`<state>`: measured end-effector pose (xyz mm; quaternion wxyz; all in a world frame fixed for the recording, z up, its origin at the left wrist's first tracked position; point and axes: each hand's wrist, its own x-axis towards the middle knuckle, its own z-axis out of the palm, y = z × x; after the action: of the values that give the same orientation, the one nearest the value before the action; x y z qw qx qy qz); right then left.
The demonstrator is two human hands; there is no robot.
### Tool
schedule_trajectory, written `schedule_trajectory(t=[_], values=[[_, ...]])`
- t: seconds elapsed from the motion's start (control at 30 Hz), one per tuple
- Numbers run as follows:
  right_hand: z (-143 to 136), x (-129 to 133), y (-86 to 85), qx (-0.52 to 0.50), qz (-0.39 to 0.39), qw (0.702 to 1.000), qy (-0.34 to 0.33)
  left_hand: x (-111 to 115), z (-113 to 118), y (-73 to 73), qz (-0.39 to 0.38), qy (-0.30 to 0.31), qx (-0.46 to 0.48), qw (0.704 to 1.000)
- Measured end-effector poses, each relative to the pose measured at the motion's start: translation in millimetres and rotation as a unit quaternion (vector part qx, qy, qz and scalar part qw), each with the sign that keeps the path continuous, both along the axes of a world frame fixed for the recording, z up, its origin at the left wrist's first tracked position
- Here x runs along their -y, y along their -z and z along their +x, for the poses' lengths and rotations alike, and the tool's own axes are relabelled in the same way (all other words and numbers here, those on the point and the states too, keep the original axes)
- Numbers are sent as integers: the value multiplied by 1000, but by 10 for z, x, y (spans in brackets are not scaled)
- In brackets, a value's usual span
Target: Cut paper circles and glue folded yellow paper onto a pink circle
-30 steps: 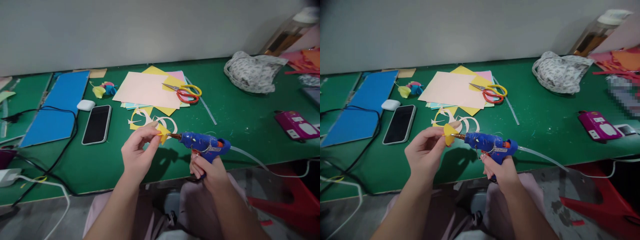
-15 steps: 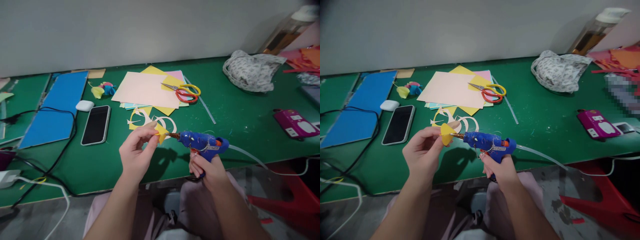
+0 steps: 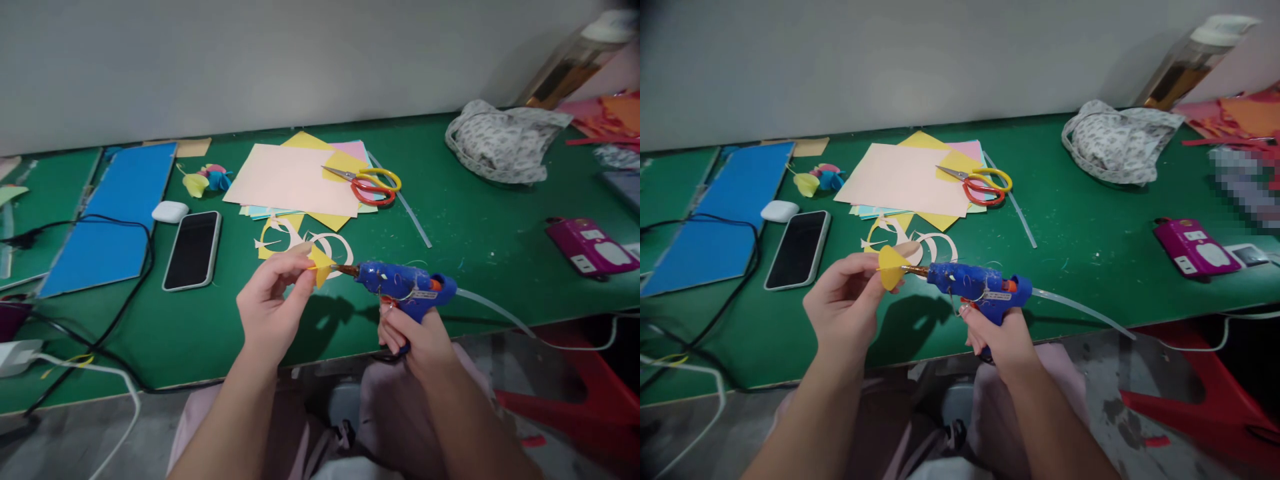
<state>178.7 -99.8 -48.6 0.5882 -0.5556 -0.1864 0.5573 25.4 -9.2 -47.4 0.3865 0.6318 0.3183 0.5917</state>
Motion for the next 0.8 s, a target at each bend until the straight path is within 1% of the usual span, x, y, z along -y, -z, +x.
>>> schedule_trajectory(t=[0.3,0.47,0.8], values=[[1,-4,-6,0,0,1000,7,-6,-8,6,13,9,7,1000],[5,-1,-3,4,-5,1000,0,-12,-2,0,14,9,9,1000],[2,-4,2,4,-3,1000,8,-12,-3,5,11,3,8,1000]])
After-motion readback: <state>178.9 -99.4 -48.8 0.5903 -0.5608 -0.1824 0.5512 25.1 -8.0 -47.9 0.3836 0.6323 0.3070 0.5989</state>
